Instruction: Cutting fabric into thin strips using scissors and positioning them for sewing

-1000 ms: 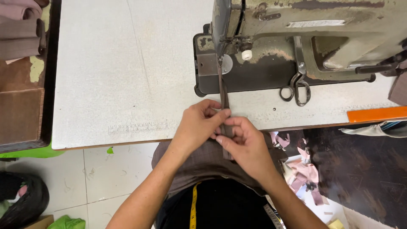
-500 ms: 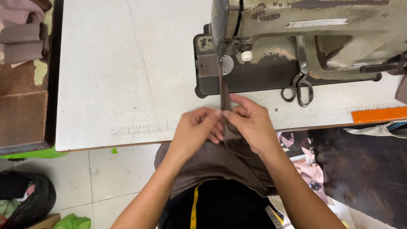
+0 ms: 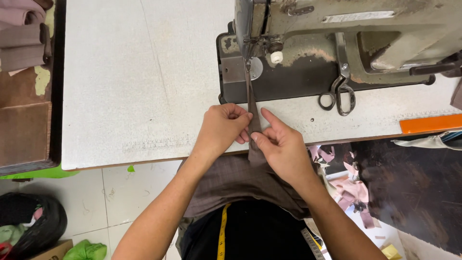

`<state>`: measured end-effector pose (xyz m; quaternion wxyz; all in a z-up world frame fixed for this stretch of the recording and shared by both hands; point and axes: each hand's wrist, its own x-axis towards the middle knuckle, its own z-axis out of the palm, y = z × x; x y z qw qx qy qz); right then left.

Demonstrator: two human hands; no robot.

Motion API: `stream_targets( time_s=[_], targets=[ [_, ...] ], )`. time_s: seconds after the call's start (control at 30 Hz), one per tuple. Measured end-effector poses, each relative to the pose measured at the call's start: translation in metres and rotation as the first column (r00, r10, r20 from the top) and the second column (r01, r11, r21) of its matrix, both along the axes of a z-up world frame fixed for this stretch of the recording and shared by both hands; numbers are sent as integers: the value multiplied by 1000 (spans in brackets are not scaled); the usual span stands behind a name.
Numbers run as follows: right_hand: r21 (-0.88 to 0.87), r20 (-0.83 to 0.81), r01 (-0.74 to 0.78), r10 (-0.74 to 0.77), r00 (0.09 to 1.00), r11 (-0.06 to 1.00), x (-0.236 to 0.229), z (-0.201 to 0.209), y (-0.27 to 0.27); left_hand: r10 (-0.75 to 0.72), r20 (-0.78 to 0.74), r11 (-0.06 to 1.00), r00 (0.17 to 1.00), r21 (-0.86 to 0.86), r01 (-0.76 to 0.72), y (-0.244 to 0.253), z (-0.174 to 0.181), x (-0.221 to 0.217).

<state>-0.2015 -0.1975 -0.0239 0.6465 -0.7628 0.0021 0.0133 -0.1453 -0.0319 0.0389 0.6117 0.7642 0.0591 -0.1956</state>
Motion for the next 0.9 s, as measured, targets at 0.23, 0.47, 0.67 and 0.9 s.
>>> stream_targets(
  time_s=[0.23,0.47,0.67,0.9],
  targets=[
    [-425,172,1,80,982,905,-5,23,7,28,133,991,991,122,-44,-8,-13,-5],
    [-724,201,20,183,962,689,0,41,15,47,357,978,933,173,-116,-13,-27,-17],
    [-854,190,23,271,944,519,3,45,18,9,476,955,879,257,-149,-14,-30,-22],
    [-882,355,221,278,893,417,-5,38,18,-224,584,898,781,434,-67,-11,-33,-20]
  ],
)
